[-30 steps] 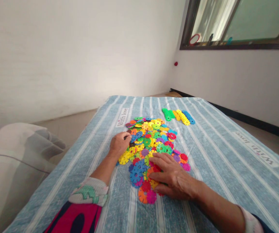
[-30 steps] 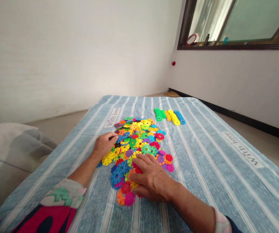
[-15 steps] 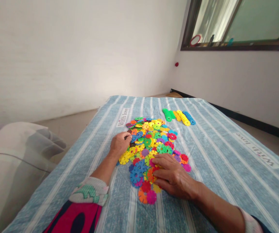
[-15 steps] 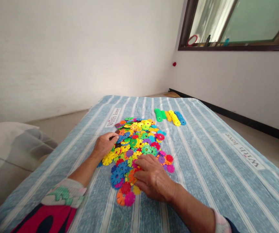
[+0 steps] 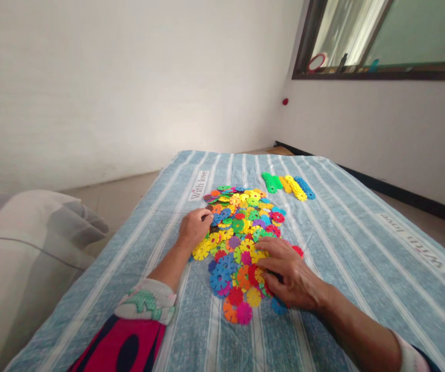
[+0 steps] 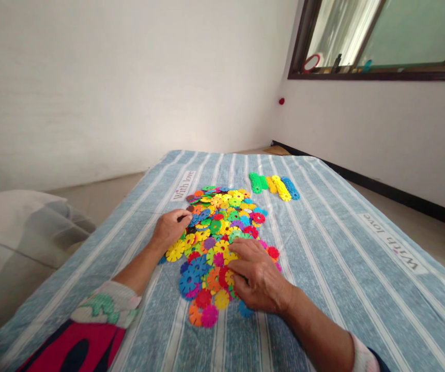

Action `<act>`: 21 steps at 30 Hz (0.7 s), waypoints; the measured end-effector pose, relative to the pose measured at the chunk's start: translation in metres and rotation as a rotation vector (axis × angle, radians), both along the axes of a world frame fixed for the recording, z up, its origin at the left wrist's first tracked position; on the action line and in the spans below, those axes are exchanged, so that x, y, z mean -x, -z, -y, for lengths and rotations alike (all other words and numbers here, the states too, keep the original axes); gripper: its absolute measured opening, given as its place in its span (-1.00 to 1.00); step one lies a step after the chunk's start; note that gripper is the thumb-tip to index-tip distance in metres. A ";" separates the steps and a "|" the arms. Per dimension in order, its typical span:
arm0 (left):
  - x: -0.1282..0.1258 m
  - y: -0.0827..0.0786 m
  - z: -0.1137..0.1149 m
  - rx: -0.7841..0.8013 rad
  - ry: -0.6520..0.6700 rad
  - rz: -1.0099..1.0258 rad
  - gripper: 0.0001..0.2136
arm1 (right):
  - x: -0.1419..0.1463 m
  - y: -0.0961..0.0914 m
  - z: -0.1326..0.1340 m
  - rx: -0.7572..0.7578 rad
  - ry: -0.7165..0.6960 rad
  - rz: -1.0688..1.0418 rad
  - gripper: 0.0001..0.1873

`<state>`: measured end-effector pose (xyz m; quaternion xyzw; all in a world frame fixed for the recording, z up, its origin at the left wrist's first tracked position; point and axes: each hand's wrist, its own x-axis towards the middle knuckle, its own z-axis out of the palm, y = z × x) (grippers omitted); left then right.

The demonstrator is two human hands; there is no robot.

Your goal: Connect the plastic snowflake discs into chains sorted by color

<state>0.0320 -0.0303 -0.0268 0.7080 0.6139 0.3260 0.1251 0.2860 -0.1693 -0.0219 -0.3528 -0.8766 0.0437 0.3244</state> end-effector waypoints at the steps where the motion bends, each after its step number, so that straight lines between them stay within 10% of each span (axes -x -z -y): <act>1: 0.000 0.000 0.000 0.000 0.001 0.000 -0.70 | 0.001 -0.001 0.001 0.004 -0.003 0.006 -0.84; 21: 0.001 0.002 -0.001 -0.006 0.001 -0.008 -0.70 | -0.006 0.005 -0.011 -0.001 0.075 -0.106 -0.81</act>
